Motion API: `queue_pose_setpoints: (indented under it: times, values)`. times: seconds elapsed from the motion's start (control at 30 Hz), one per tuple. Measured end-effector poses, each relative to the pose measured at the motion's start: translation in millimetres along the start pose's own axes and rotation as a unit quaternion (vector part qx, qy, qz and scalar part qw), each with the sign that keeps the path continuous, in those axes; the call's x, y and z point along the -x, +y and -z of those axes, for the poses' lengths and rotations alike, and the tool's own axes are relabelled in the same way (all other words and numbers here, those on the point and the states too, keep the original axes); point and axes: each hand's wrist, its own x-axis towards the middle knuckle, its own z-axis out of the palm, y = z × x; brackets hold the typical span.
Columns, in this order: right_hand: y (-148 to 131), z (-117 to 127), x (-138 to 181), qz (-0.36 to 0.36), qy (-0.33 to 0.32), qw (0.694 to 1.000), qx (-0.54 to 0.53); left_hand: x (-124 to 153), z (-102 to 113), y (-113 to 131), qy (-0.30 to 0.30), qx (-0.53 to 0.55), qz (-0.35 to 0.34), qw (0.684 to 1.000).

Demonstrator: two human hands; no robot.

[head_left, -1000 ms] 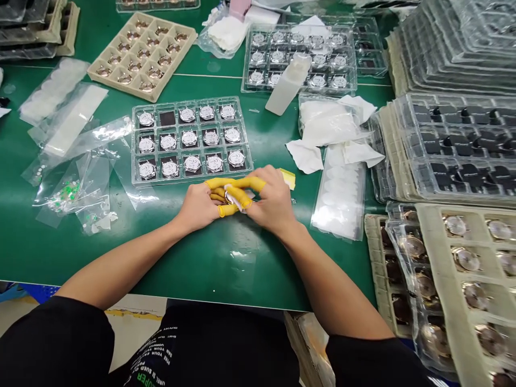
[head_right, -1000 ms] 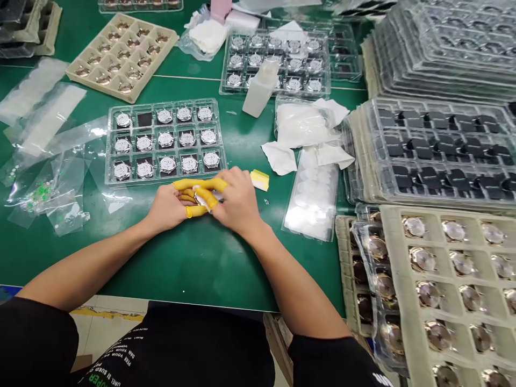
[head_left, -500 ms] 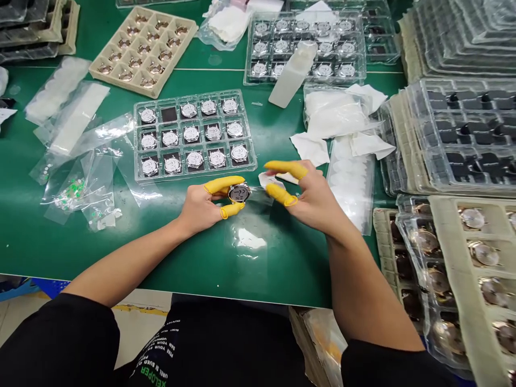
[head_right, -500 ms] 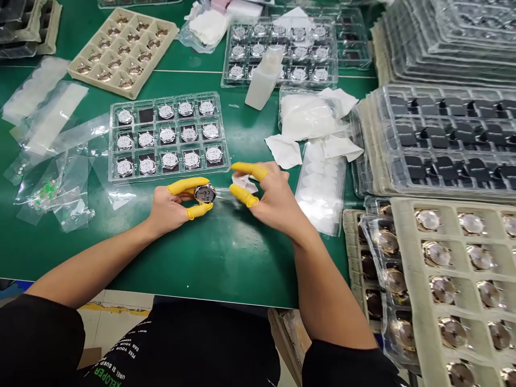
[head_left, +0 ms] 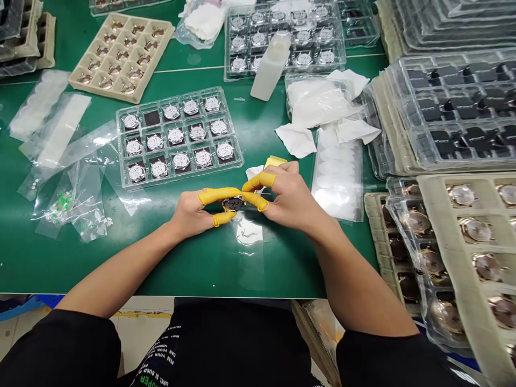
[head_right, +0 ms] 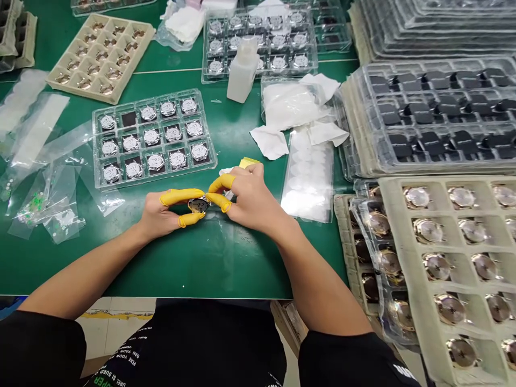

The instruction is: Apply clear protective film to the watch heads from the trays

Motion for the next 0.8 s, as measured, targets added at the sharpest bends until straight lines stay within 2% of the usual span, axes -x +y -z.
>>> queue_pose_setpoints:
  times: [0.13,0.37,0.47,0.6,0.67,0.8]
  values:
    - [-1,-5,-1,-0.012,0.028,1.000,-0.003,-4,0,3,0.001,0.022,-0.002,1.000]
    - [1,-29,-4,-0.094,0.082,0.991,-0.036,-5,1,7,-0.024,0.144,0.110,0.983]
    - [0,-27,-6,-0.112,0.117,0.985,-0.054,-6,1,7,-0.037,0.176,0.188,0.965]
    - [-5,-21,-6,-0.121,0.233,0.962,-0.079,-15,2,7,0.021,0.220,0.328,0.919]
    - [-10,-25,-5,-0.162,0.224,0.948,-0.155,-19,2,8,0.038,0.225,0.359,0.905]
    - [-21,-44,-4,-0.254,0.116,0.913,-0.297,-20,0,10,0.019,0.237,0.379,0.894]
